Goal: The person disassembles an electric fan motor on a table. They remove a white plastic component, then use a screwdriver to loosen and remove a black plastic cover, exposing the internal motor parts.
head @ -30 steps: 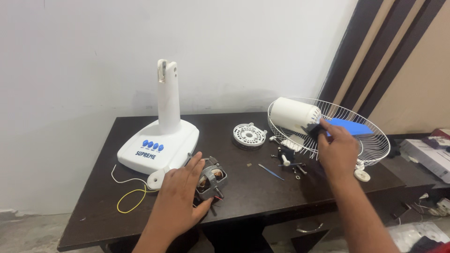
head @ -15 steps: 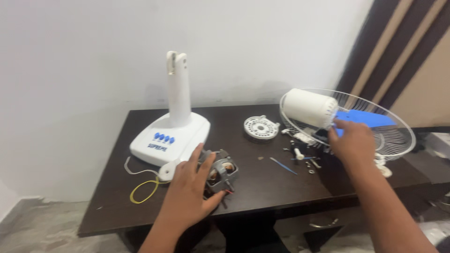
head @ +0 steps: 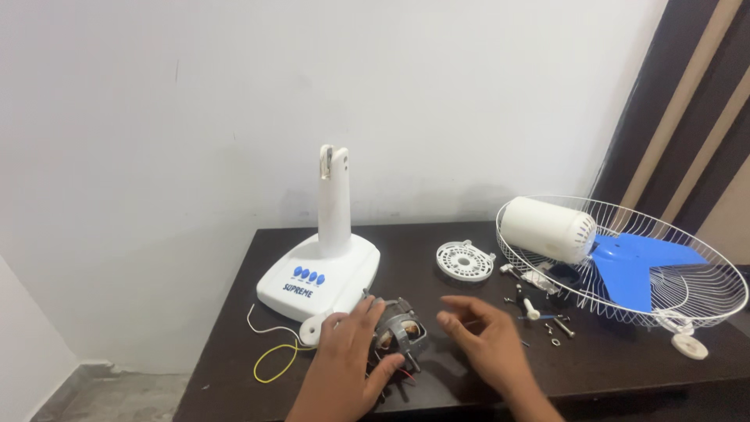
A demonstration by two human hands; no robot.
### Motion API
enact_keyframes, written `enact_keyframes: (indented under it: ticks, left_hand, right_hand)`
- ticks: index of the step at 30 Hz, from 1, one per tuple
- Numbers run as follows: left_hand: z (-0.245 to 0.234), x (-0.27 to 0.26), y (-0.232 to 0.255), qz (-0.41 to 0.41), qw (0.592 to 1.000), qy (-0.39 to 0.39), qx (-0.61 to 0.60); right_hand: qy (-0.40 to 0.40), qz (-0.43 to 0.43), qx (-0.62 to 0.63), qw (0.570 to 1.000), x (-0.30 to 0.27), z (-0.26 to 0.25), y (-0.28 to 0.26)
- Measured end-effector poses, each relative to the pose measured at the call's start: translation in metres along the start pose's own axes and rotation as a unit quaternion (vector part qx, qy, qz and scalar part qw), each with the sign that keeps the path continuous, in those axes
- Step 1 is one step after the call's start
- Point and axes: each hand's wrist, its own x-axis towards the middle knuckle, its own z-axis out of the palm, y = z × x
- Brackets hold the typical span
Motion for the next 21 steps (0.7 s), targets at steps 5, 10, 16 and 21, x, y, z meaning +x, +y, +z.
enact_keyframes:
  ticks: [5, 10, 16, 21]
  left_hand:
    - [-0.003, -0.001, 0.000, -0.009, 0.999, -0.003, -0.034]
    - [-0.004, -0.001, -0.001, 0.019, 0.998, -0.001, -0.055]
    - [0.006, 0.002, -0.016, 0.070, 0.995, 0.026, -0.062]
    - [0.018, 0.001, -0.028, 0.124, 0.989, 0.053, -0.053]
  right_hand:
    - [-0.108, -0.105, 0.110, 0.982, 0.002, 0.026, 0.014]
    - [-0.159, -0.088, 0.117, 0.976, -0.004, 0.028, 0.018]
    - [-0.178, -0.077, 0.151, 0.969, 0.001, 0.033, 0.025]
    - [-0.185, -0.103, 0.137, 0.968, 0.009, 0.037, 0.036]
